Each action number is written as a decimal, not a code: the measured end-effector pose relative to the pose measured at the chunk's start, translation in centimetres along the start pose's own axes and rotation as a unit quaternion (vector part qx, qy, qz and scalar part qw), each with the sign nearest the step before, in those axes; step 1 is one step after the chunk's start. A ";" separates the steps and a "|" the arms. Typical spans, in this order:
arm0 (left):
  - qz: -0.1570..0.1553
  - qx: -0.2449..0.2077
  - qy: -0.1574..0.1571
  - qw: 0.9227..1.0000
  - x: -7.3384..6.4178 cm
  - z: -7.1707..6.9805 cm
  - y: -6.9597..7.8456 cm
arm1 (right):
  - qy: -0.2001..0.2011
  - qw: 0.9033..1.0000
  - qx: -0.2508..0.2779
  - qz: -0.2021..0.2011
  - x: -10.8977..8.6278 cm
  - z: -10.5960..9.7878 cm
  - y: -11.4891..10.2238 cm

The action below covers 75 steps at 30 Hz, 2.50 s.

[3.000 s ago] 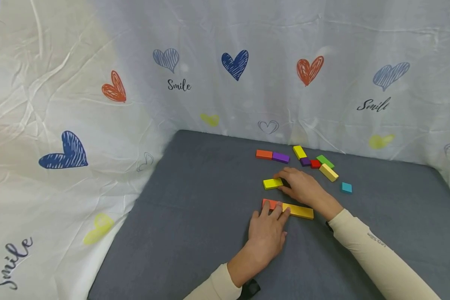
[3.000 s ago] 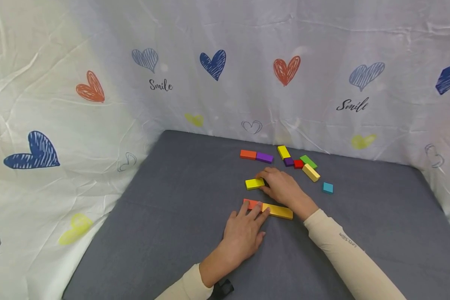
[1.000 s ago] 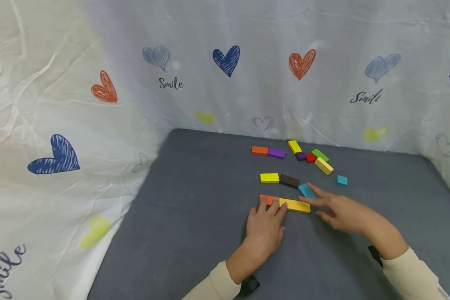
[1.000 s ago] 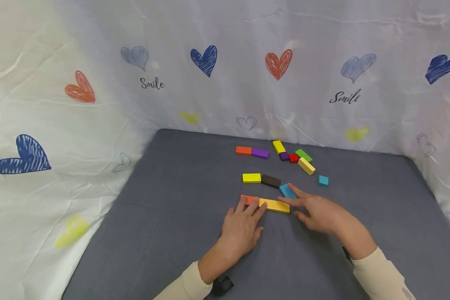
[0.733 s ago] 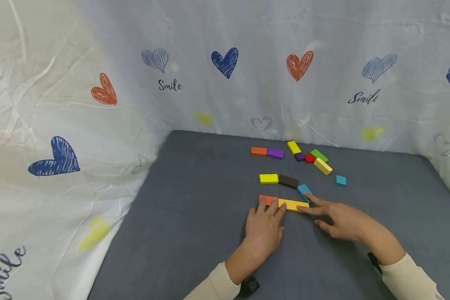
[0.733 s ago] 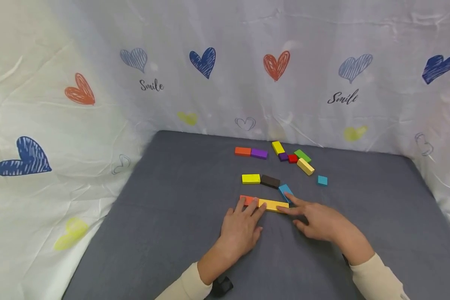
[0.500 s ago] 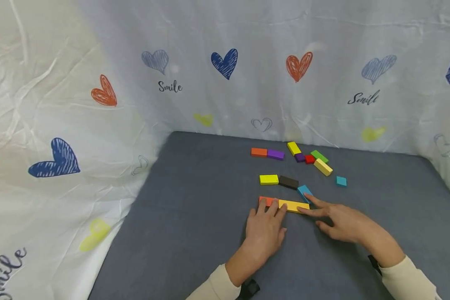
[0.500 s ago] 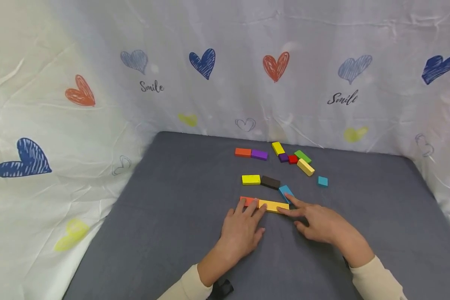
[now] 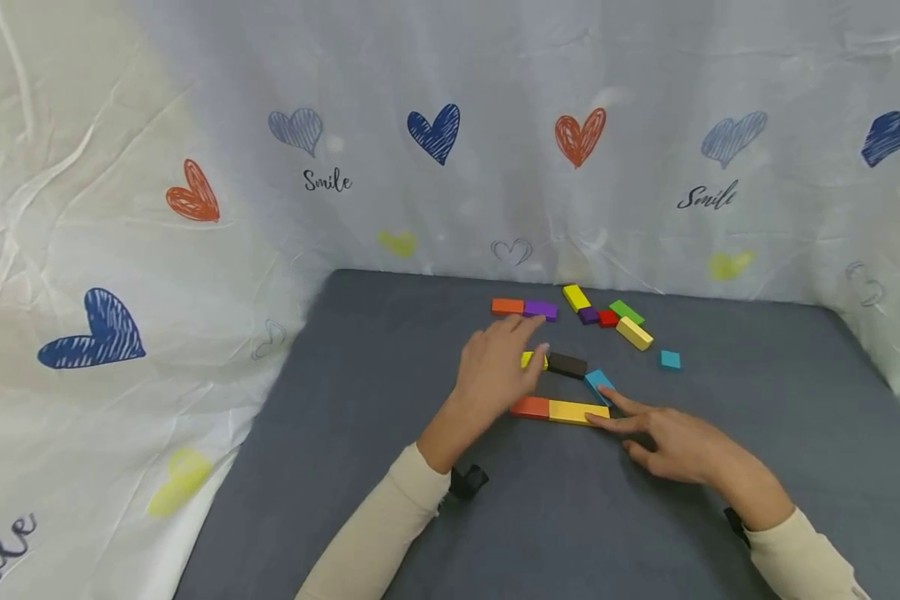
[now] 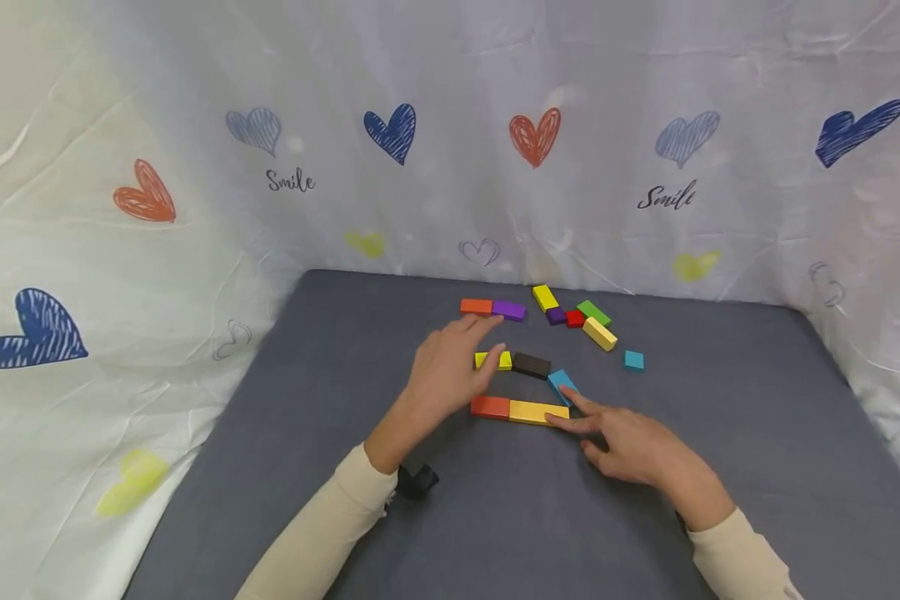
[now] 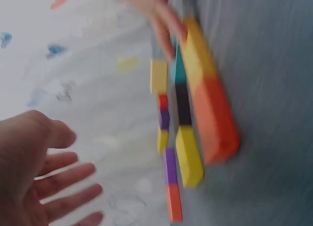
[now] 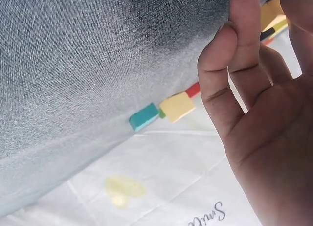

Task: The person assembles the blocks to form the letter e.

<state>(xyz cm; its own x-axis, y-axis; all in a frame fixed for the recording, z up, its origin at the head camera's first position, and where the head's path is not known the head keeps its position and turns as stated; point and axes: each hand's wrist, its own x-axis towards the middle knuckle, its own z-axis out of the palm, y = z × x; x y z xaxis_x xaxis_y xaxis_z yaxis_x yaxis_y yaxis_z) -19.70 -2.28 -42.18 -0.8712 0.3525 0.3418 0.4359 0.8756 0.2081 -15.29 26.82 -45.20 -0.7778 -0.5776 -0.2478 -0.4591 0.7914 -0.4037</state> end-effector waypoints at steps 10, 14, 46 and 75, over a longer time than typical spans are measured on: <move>0.021 -0.025 -0.052 0.998 7.3 2.0 -4.8 | -0.001 1.000 0.009 0.010 -0.5 0.1 0.3; 0.028 -0.010 -0.092 0.995 9.2 3.2 -5.2 | 0.001 1.000 0.007 0.013 -0.6 0.1 0.3; 0.049 -0.042 -0.139 0.988 11.3 6.4 -5.8 | -0.001 1.000 0.022 0.012 0.0 0.0 0.1; 0.014 -0.077 -0.161 0.984 -1.9 2.6 -9.3 | -0.008 0.999 0.027 0.027 -0.5 -0.4 0.2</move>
<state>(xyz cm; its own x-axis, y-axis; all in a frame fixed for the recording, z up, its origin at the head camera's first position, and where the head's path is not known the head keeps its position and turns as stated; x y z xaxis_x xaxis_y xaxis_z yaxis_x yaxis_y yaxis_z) -22.63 -10.20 -47.16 -0.8740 0.4836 0.0472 0.4682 0.8124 0.3476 -15.19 27.40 -44.78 -0.7931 -0.5382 -0.2850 -0.3923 0.8094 -0.4369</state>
